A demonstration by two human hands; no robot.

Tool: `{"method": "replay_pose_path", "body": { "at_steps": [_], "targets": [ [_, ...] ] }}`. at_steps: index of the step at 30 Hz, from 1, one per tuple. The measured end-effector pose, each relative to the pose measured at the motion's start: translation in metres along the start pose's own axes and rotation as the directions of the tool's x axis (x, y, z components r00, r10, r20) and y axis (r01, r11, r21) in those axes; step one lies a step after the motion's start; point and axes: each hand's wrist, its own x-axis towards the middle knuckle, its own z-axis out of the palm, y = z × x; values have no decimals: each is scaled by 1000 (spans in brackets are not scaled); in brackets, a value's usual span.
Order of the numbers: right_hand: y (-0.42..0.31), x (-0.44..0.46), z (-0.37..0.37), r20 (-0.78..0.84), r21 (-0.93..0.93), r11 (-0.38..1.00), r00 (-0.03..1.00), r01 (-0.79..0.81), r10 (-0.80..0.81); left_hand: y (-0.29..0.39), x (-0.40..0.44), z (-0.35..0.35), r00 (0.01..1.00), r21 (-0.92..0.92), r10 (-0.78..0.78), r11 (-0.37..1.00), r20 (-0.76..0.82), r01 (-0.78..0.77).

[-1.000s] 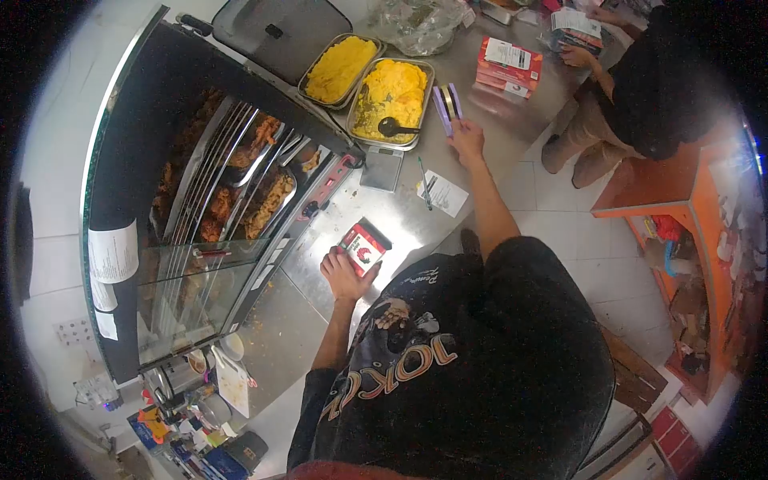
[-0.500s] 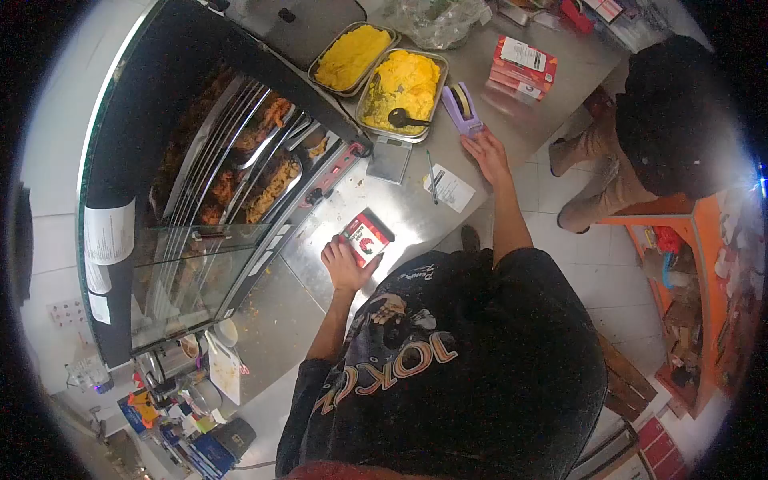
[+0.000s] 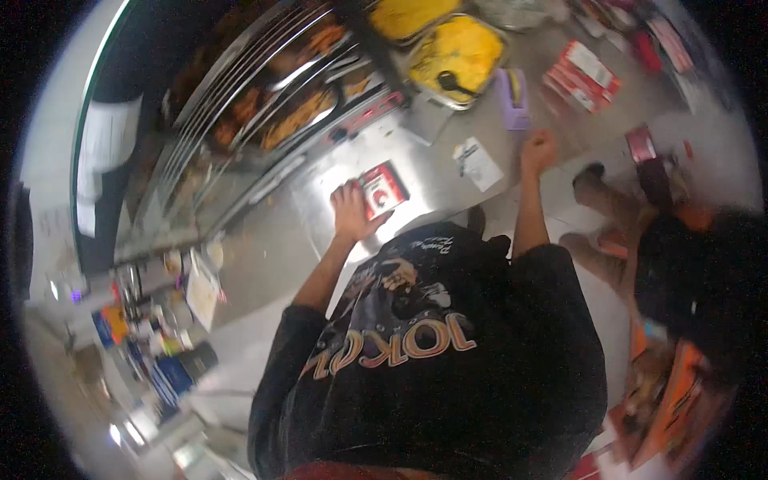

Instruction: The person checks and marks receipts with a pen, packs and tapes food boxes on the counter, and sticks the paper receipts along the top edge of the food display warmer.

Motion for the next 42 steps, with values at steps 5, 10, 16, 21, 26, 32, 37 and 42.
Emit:
{"method": "replay_pose_path", "body": {
  "at_steps": [5,10,16,21,26,32,37,42],
  "targets": [
    [-86,-80,4,518,427,895,846,-130,-124,-20,-6,4,998,-27,16,1000,56,-14],
    [-210,-181,71,847,461,883,344,-92,-406,-23,-8,6,1000,-65,14,998,7,-13],
    [-259,-230,118,827,409,867,287,284,-484,-28,-17,12,996,-165,-39,986,-78,26],
    [-292,-215,106,979,202,895,-100,397,-176,-31,-21,14,997,-156,-51,987,-61,41],
    [-286,-205,101,962,272,827,-146,492,-229,-35,-24,14,987,-165,-73,985,-140,50],
    [-283,-197,79,798,554,439,-301,708,-522,-31,-24,7,991,-190,-99,978,-90,80],
    [-222,-145,32,853,274,907,355,321,-383,-27,-19,6,981,-110,-170,981,-95,160],
    [-92,-43,-5,403,216,961,881,171,-248,-24,-15,8,991,-100,-124,988,-56,118]
  ]
}}
